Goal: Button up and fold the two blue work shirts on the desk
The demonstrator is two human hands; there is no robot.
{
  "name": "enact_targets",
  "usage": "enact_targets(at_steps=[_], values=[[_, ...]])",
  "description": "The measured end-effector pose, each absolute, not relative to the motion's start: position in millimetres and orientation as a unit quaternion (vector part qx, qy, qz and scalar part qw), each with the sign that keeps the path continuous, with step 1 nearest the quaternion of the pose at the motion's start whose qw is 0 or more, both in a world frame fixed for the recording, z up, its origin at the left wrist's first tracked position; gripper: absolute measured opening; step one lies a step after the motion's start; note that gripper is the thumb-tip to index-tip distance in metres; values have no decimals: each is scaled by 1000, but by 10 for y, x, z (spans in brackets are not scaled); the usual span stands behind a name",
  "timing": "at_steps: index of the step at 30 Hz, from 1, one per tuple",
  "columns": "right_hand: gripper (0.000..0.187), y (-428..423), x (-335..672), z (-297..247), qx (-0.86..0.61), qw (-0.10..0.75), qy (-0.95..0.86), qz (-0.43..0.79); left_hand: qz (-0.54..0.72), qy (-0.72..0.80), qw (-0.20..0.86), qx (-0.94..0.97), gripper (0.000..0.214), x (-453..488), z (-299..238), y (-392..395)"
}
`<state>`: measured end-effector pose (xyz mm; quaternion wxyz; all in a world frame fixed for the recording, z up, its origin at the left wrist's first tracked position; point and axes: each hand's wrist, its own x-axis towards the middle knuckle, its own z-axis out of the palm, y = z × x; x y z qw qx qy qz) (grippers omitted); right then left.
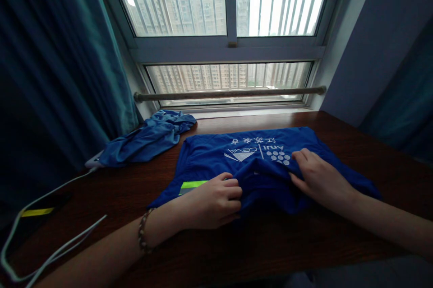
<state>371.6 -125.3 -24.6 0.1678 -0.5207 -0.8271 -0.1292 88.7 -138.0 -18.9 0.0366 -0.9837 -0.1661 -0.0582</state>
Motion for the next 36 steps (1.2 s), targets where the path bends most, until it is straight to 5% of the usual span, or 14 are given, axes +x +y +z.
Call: enact_targets(at_steps=[5,15,19,23,28,31,36], values=[[14,-1095,3970,-312,-576,117,-808,42,-73,-173,50,-981,21,853,-171,-1317],[25,-969,4182,-480,-485,415,-569,519,-125,-210,17,-970,42,765,-279,-827],[23,-916,4149,-669,-427,453,-637,456,-122,-219,-62,-966,42,747,-387,-605],[24,-823,4132,-858,-471,439,-679,351,-112,-278,-24,-954,46,732,-436,-532],[26,-922,4014,-689,-491,460,-735,88,-143,-343,20,-928,58,807,-382,-773],[32,-1023,3830,-539,-355,337,-872,13,-156,-344,2,-926,56,927,-356,-947],[58,-897,3554,-725,-285,110,-950,63,-94,-276,-26,-956,51,1090,-590,-1035]])
